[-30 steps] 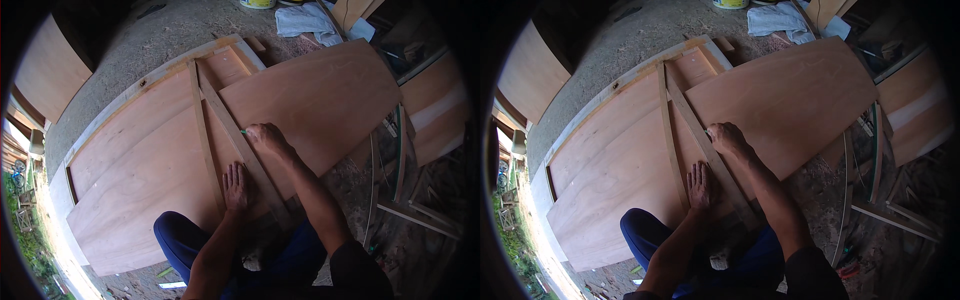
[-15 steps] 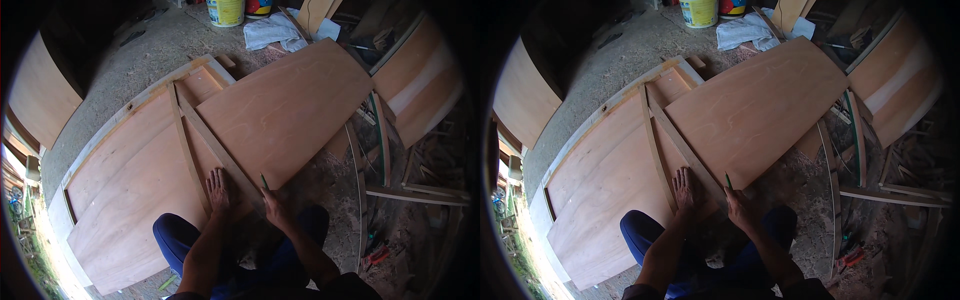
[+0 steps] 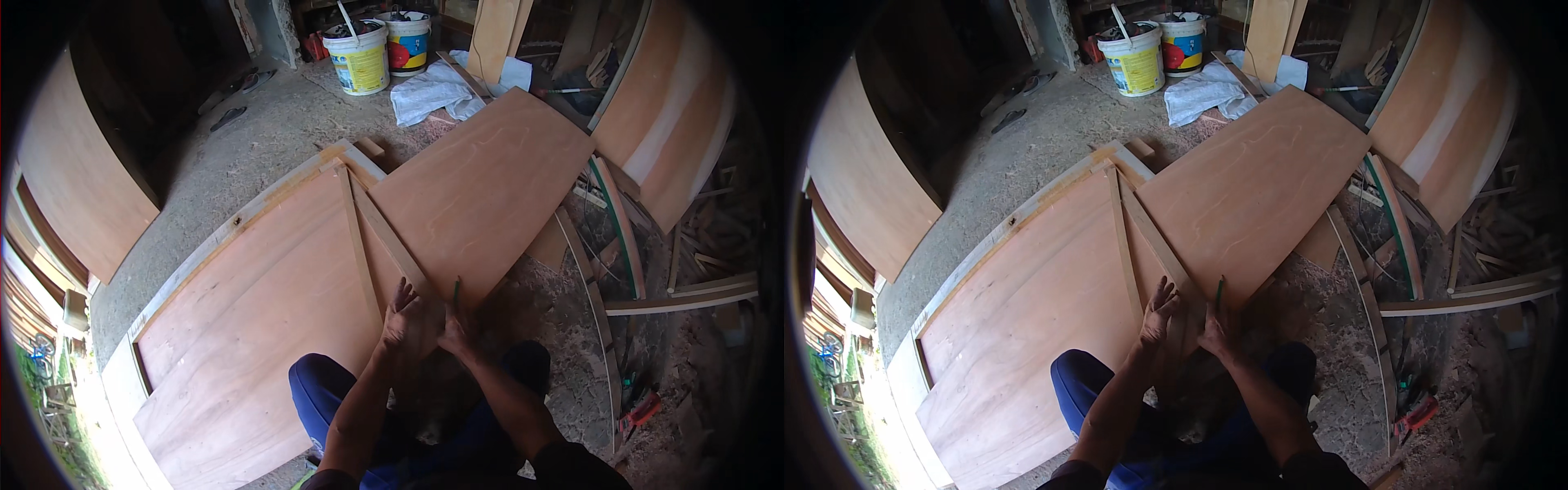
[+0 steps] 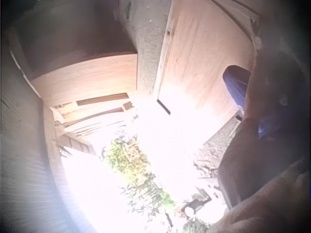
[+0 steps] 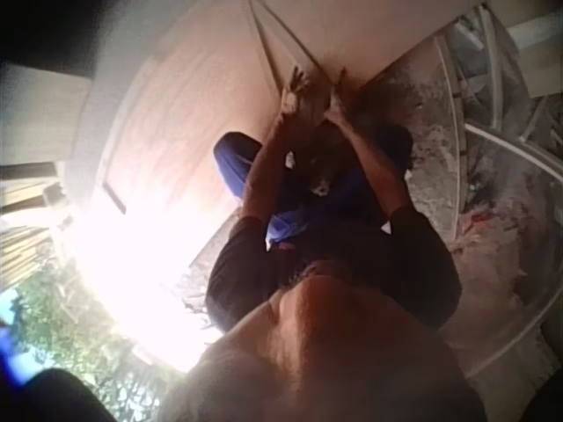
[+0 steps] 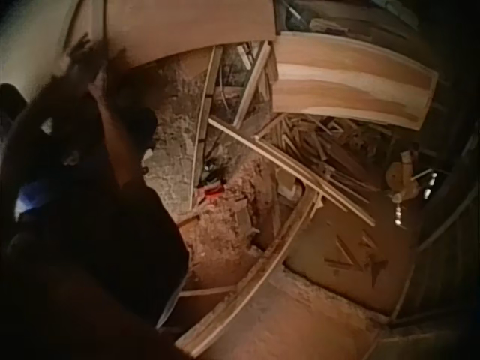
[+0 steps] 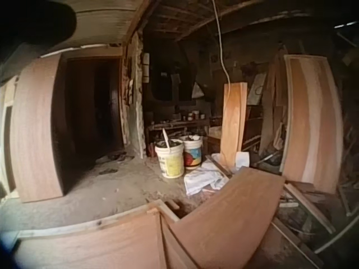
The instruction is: The person hammers nails into a large sheet of plywood using a hammer, then marks the wood with a pencil and aligns a wooden frame on top. The person works on the ground in an outdoor workshop area.
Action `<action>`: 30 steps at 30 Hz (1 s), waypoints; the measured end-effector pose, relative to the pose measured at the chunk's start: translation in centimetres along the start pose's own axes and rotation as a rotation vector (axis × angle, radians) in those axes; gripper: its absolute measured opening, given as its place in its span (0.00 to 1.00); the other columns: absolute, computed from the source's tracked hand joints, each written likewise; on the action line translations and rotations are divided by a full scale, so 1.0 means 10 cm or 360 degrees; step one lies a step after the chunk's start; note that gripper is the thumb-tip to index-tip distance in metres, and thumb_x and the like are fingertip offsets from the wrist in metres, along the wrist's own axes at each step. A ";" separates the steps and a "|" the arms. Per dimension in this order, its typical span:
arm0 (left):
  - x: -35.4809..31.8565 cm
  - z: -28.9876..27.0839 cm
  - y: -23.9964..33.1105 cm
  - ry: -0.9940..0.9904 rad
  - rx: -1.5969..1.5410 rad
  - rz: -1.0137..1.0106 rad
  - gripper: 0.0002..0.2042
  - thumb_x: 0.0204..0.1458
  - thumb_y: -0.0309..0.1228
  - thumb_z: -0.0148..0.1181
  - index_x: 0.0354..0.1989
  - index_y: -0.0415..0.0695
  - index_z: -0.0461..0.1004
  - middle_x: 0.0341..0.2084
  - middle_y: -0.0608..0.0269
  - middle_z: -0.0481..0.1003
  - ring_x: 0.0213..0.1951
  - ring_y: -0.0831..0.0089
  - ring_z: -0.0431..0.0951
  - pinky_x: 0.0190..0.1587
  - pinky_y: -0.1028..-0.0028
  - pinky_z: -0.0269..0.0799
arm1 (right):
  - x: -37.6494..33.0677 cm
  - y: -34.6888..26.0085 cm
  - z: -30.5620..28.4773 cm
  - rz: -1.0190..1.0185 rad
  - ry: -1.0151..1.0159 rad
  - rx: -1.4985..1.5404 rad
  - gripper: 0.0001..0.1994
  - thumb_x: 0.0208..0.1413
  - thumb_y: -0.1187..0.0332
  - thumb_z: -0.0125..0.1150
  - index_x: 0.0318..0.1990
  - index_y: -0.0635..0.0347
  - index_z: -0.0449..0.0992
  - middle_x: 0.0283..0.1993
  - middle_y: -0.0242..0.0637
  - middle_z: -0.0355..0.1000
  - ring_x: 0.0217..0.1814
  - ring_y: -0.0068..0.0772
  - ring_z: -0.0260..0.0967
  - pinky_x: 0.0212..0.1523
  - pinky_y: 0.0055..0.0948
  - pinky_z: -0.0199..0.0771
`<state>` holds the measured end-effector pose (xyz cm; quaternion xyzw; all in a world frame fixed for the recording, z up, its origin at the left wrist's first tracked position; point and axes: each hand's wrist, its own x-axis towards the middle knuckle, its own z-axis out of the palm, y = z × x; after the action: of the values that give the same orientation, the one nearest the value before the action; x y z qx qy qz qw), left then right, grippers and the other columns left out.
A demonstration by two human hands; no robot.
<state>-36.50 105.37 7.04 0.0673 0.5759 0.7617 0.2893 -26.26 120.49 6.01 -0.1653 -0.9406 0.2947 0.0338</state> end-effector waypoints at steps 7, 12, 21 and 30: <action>0.06 0.45 0.10 0.0010 -0.0042 0.0312 0.31 0.63 0.35 0.58 0.73 0.44 0.56 0.63 0.51 0.68 0.57 0.63 0.73 0.60 0.64 0.66 | 0.32 0.20 -0.95 -0.0206 0.0464 -0.0003 0.34 0.42 0.80 0.61 0.62 0.65 0.62 0.53 0.57 0.63 0.56 0.62 0.65 0.55 0.48 0.69; 0.28 -0.10 0.11 0.0361 0.0324 0.0390 0.27 0.65 0.43 0.54 0.70 0.47 0.61 0.58 0.54 0.73 0.52 0.62 0.76 0.53 0.63 0.70 | -0.02 0.20 -2.31 0.0014 0.0573 -0.0477 0.32 0.47 0.72 0.64 0.62 0.63 0.63 0.48 0.53 0.66 0.48 0.56 0.73 0.43 0.49 0.77; -0.18 0.16 -0.15 -0.0457 0.2267 0.0310 0.49 0.48 0.53 0.70 0.75 0.52 0.49 0.71 0.35 0.48 0.72 0.36 0.42 0.72 0.44 0.42 | -1.96 1.11 -3.60 0.0540 0.1487 -0.0373 0.37 0.46 0.65 0.72 0.64 0.59 0.61 0.52 0.56 0.68 0.48 0.64 0.72 0.46 0.54 0.76; -0.18 0.35 0.08 -0.0679 0.2763 -0.0145 0.65 0.37 0.53 0.77 0.77 0.54 0.31 0.74 0.35 0.26 0.72 0.26 0.25 0.70 0.32 0.33 | -4.40 1.51 -2.54 0.1808 0.1166 -0.0461 0.31 0.43 0.71 0.62 0.59 0.54 0.63 0.52 0.54 0.67 0.50 0.67 0.71 0.48 0.57 0.75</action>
<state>-33.80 107.28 9.33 0.3797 0.8854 0.0167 0.2675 23.75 131.34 19.92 -0.7240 -0.6661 0.0631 0.1675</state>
